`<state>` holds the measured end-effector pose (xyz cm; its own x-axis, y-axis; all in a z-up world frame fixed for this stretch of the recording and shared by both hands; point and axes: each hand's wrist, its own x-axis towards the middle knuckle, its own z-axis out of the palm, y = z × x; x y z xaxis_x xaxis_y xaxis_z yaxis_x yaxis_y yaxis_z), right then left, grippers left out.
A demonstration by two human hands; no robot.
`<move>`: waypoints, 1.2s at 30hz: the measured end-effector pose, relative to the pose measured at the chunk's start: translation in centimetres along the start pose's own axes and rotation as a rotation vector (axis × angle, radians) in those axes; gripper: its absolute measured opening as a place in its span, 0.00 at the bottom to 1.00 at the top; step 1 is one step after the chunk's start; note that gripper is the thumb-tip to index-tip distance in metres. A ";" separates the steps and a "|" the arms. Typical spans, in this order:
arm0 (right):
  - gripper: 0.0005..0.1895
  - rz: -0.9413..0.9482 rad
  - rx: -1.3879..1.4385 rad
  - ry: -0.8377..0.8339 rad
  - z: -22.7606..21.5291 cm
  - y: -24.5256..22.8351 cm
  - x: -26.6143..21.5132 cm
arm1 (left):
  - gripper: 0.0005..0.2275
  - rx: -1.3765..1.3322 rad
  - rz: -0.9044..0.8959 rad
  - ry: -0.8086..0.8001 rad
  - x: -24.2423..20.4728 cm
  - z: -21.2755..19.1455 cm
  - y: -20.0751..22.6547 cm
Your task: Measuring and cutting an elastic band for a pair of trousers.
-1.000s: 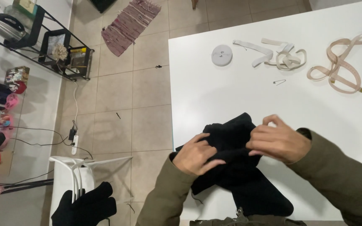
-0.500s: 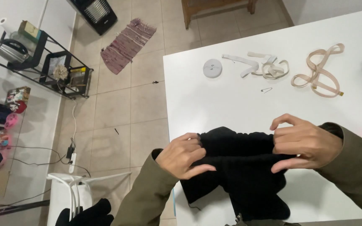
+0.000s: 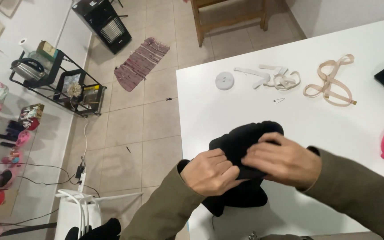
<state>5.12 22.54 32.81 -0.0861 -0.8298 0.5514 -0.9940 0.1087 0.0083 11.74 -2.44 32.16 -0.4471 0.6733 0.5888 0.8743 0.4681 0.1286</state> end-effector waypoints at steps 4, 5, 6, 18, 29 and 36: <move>0.06 0.081 0.211 -0.125 -1.1 0.6 -3.3 | 0.17 -0.152 -0.044 -0.037 0.4 -1.9 -0.2; 0.06 0.013 0.178 -0.138 -2.6 0.8 -3.7 | 0.19 -0.150 -0.067 -0.097 0.1 -2.8 0.0; 0.05 -0.054 0.147 -0.151 -4.0 1.0 -4.2 | 0.22 -0.150 -0.090 -0.158 -0.2 -3.7 0.1; 0.17 -0.209 -0.245 -0.030 -2.7 4.1 -12.3 | 0.21 0.202 -0.010 -0.164 -4.2 -6.0 1.0; 0.21 -0.265 -0.197 -0.027 -5.2 2.4 -9.6 | 0.20 0.088 0.085 -0.131 -3.9 -8.3 1.9; 0.19 -0.039 -0.396 -0.054 -4.2 8.0 -15.3 | 0.18 0.249 -0.166 -0.127 -7.0 -8.4 0.7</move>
<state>-1.22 38.40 27.91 -0.0624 -0.8638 0.5000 -0.8947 0.2704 0.3555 17.07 -11.63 34.80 -0.6135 0.6344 0.4702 0.7211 0.6928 0.0062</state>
